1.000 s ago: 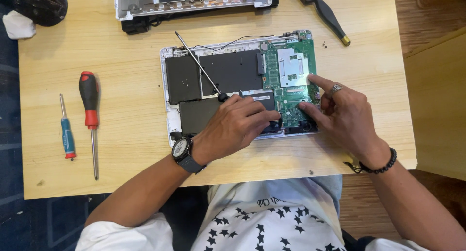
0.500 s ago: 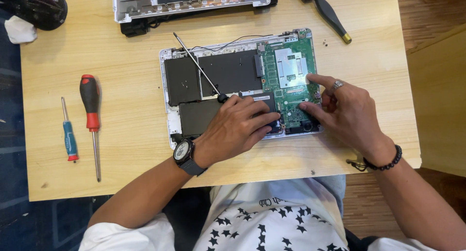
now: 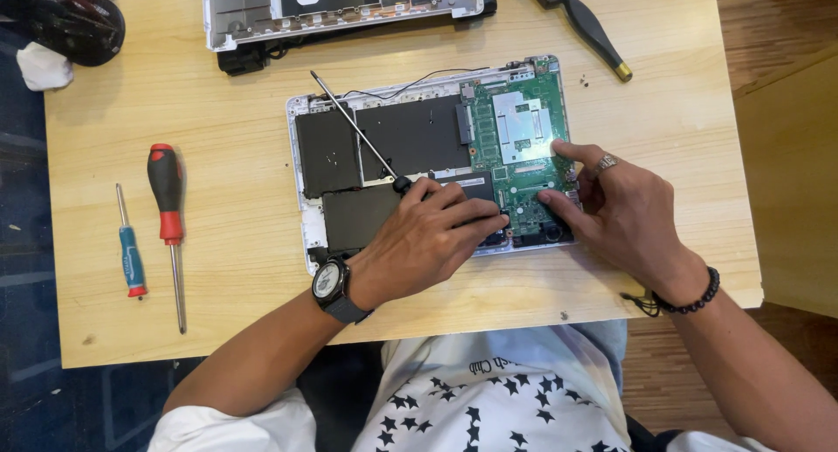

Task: The person cleans a laptop battery with a brush, then places it into the laptop chassis. They connect the battery cable and install the motherboard into the chassis.

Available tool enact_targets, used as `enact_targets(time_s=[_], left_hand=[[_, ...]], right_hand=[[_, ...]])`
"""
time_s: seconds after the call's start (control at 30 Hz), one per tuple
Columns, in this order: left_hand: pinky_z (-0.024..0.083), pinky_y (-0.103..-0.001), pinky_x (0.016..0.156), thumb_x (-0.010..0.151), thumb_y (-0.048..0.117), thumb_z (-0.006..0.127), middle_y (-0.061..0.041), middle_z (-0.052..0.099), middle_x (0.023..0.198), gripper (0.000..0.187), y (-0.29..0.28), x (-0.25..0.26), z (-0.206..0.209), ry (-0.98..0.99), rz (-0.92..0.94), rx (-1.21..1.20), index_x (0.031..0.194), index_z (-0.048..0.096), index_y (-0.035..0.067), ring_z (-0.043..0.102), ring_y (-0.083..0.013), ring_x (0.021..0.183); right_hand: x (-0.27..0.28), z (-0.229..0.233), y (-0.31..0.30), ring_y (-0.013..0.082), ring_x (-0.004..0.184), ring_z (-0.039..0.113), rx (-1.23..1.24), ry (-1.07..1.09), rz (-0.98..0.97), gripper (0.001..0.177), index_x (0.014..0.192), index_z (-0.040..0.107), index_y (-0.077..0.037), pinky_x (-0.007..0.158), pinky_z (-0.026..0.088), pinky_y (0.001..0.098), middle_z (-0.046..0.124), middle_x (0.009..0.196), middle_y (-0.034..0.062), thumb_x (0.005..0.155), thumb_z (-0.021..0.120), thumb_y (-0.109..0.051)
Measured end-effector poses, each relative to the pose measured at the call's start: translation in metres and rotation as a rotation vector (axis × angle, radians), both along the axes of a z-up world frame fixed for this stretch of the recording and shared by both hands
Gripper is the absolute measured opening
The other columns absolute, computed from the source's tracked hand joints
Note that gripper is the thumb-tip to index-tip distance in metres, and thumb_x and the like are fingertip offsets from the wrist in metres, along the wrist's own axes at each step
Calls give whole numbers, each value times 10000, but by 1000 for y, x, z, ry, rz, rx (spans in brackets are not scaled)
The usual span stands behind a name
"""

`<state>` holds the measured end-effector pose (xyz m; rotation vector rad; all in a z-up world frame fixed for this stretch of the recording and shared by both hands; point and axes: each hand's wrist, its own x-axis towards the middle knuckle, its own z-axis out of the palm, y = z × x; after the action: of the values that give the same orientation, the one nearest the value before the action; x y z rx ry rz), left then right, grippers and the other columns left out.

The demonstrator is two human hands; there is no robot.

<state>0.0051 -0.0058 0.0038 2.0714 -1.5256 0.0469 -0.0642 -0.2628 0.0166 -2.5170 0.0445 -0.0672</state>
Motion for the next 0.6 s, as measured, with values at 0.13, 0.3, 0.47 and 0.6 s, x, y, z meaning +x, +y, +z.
enact_targets(time_s=[0.13, 0.3, 0.47, 0.6], left_hand=[[432, -410, 857, 985, 145, 655, -22, 660, 1166, 150, -5, -4, -1, -21, 44, -17, 1121, 716, 128, 573, -225, 939], [424, -389, 827, 982, 177, 653, 12, 638, 1147, 112, -12, -8, -16, -3, 81, -38, 1071, 708, 140, 556, -209, 931], [464, -390, 772, 928, 100, 704, -52, 648, 971, 82, -13, -9, -17, 78, 128, -116, 997, 747, 91, 629, -241, 850], [467, -376, 777, 949, 145, 704, -47, 646, 967, 73, -12, -8, -12, 85, 108, -154, 995, 733, 97, 619, -235, 843]], right_hand=[[-2, -5, -1, 349, 624, 698, -25, -5, -4, 497, 1340, 678, 28, 554, 574, 432, 677, 702, 190, 921, 788, -216], [-3, -10, 1, 347, 626, 692, -39, -37, -9, 508, 1352, 672, 32, 552, 564, 429, 668, 692, 183, 938, 774, -245], [-13, -19, 5, 322, 610, 688, -91, -21, -34, 549, 1358, 674, 11, 543, 570, 411, 681, 678, 156, 919, 776, -301], [-11, -19, 7, 337, 606, 684, -132, -74, -41, 529, 1340, 688, -4, 547, 571, 431, 662, 638, 137, 920, 768, -315]])
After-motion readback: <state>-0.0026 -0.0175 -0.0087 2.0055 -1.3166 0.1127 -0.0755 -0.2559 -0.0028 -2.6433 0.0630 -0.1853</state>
